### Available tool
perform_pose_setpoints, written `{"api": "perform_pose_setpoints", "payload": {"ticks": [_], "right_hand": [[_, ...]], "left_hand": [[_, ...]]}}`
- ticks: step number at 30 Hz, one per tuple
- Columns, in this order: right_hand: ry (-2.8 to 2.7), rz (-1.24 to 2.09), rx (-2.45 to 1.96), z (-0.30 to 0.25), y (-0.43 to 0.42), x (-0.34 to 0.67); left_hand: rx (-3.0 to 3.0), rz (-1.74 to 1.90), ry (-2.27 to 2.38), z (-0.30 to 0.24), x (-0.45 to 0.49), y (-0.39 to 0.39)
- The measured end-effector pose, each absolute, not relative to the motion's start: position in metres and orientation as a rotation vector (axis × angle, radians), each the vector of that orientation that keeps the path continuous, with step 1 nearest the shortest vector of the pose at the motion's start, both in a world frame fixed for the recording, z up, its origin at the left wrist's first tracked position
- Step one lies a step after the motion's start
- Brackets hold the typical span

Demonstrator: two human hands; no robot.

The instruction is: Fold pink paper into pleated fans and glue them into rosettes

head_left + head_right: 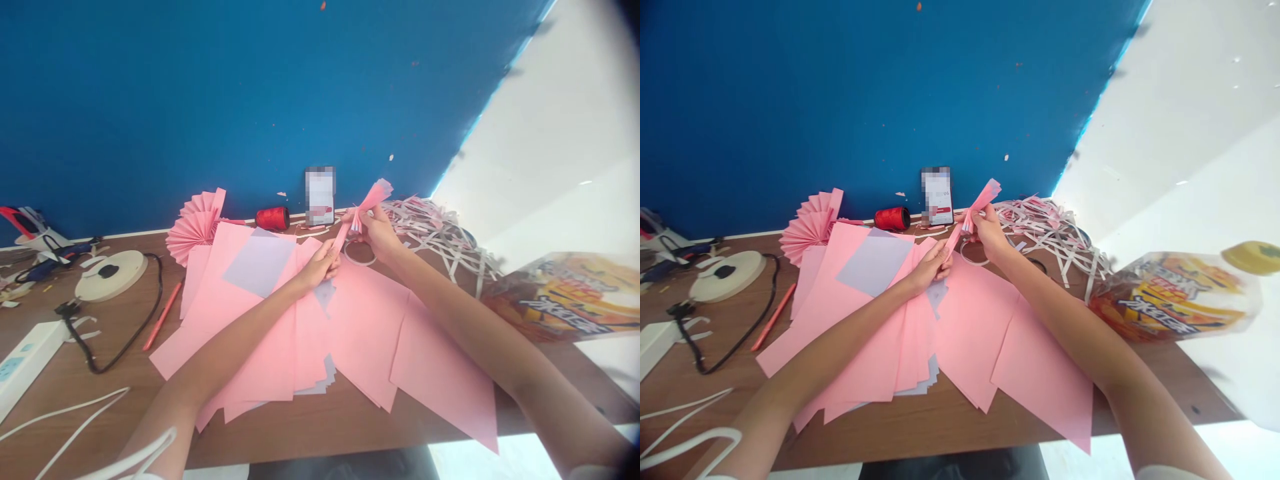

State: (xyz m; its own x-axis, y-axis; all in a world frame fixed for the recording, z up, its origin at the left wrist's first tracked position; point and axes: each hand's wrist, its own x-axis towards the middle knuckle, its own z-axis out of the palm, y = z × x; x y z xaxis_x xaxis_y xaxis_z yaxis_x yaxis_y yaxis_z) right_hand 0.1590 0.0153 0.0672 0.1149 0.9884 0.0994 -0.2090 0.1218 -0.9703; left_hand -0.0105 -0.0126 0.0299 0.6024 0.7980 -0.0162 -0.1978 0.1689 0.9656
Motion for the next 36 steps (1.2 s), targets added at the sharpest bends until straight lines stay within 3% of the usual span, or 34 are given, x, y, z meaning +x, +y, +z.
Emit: {"api": "perform_pose_setpoints", "payload": {"ticks": [17, 28, 36], "right_hand": [[-1.034, 1.293, -0.837, 0.068, 0.014, 0.161], [-1.026, 1.195, -0.864, 0.068, 0.021, 0.172], [-1.343, 1.237, -0.911, 0.071, 0.013, 0.173]], "left_hand": [[1.206, 0.825, 0.629, 0.024, -0.009, -0.012], [1.253, 0.895, 0.735, 0.02, -0.009, -0.007], [1.25, 1.077, 0.911, 0.018, -0.011, -0.006]]}}
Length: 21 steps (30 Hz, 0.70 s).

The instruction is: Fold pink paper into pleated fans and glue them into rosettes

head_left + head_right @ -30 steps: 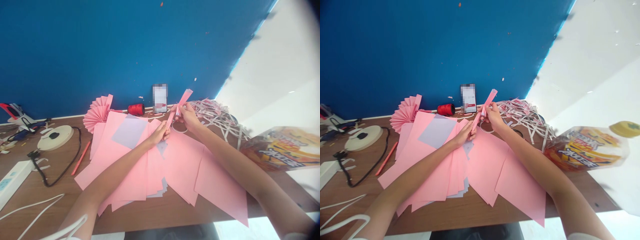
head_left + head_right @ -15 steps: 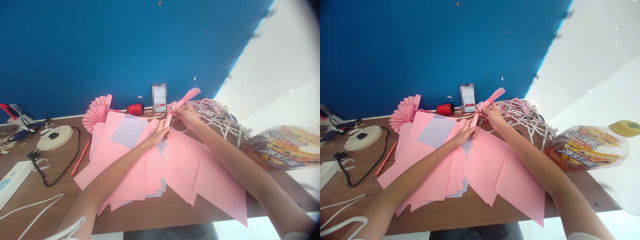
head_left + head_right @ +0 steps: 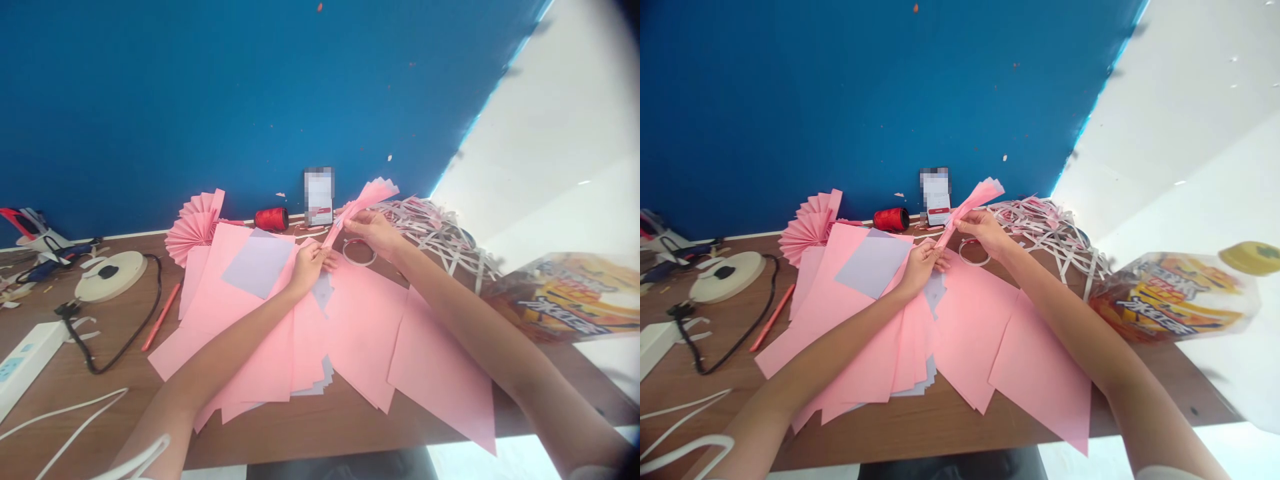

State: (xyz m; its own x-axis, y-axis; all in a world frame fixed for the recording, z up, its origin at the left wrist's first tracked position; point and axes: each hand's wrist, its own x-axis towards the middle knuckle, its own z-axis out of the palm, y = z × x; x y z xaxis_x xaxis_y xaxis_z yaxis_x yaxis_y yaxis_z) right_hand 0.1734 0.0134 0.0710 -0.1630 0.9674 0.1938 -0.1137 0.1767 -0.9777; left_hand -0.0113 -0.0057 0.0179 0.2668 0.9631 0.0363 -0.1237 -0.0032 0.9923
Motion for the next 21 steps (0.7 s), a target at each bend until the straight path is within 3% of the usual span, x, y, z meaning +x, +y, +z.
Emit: {"api": "perform_pose_setpoints", "payload": {"ticks": [10, 21], "right_hand": [[-1.553, 1.146, -0.882, 0.067, 0.008, 0.167], [-1.592, 1.325, -0.856, 0.062, 0.008, 0.162]], "left_hand": [[1.307, 1.215, 1.013, 0.017, -0.014, -0.006], [1.409, 1.201, 0.992, 0.021, -0.014, -0.013]]}}
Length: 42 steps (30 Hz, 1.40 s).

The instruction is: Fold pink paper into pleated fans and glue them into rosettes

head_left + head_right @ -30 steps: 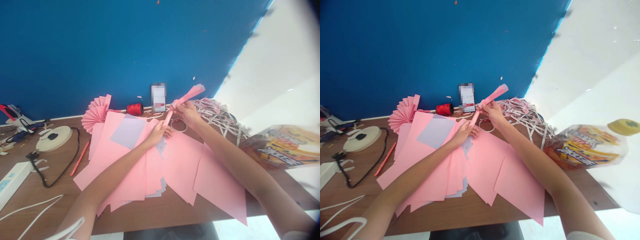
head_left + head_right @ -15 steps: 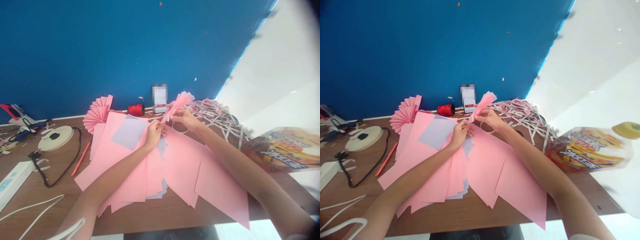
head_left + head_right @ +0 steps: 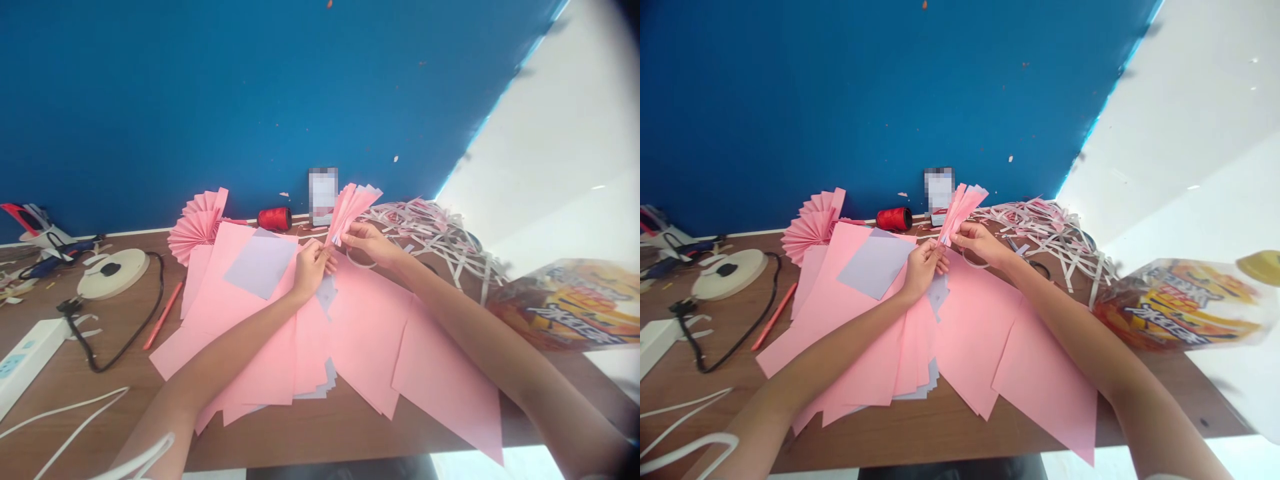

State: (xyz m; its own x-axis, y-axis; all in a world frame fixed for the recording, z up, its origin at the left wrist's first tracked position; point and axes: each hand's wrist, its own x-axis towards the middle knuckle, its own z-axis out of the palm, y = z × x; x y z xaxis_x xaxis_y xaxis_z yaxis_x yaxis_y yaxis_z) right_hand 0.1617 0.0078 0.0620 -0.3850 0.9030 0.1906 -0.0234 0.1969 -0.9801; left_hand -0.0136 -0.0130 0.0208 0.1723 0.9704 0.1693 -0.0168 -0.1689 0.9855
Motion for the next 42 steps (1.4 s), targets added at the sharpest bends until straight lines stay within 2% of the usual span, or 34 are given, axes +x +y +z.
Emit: {"api": "perform_pose_setpoints", "payload": {"ticks": [8, 28, 42], "right_hand": [[-1.601, 1.186, -0.836, 0.066, 0.007, 0.166], [-1.743, 1.35, -0.731, 0.052, 0.011, 0.164], [-1.865, 1.295, -0.769, 0.06, 0.01, 0.172]], "left_hand": [[1.412, 1.178, 1.059, 0.02, -0.013, -0.011], [1.423, 1.179, 1.019, 0.021, -0.012, -0.015], [1.836, 1.21, 1.129, 0.017, -0.018, -0.019]]}}
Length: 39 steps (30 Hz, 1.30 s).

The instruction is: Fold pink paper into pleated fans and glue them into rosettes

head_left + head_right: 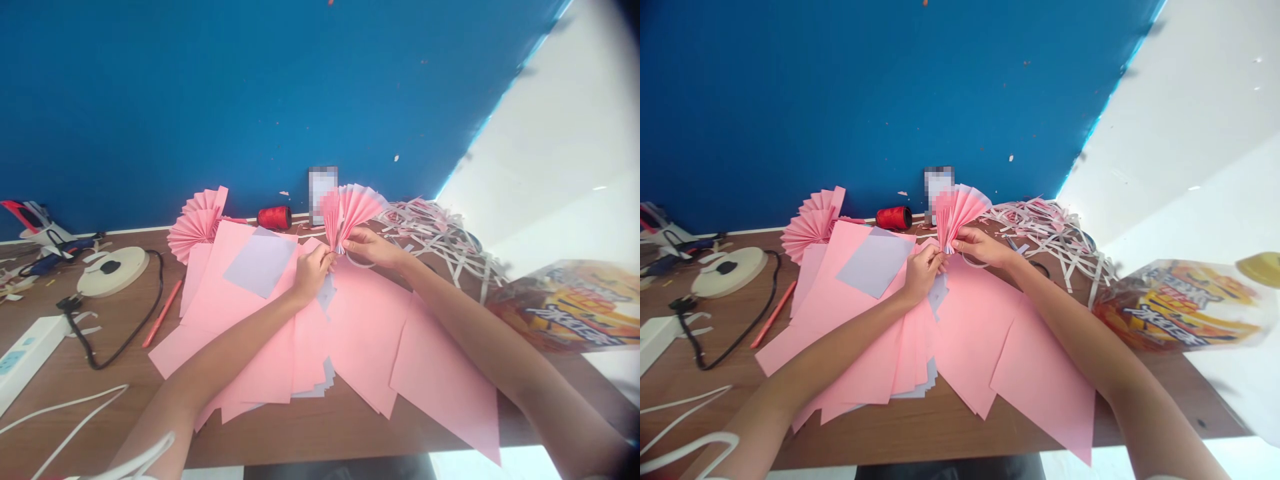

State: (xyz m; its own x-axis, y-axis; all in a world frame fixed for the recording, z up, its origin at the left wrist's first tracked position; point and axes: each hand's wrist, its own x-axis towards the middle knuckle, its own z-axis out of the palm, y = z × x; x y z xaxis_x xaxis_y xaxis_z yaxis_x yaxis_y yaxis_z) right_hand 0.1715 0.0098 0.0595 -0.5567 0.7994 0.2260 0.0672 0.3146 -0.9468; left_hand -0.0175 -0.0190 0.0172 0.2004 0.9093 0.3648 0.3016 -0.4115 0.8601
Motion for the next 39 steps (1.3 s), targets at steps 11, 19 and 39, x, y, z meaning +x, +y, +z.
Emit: {"api": "perform_pose_setpoints", "payload": {"ticks": [11, 19, 39], "right_hand": [[-1.741, 1.258, -0.764, 0.052, 0.01, 0.166], [-1.632, 1.402, -0.705, 0.048, 0.012, 0.166], [-1.651, 1.196, -0.808, 0.046, 0.01, 0.16]], "left_hand": [[1.88, 1.247, 1.156, 0.021, -0.018, -0.021], [1.775, 1.28, 1.13, 0.023, -0.017, -0.021], [1.875, 1.205, 1.092, 0.021, -0.017, -0.016]]}}
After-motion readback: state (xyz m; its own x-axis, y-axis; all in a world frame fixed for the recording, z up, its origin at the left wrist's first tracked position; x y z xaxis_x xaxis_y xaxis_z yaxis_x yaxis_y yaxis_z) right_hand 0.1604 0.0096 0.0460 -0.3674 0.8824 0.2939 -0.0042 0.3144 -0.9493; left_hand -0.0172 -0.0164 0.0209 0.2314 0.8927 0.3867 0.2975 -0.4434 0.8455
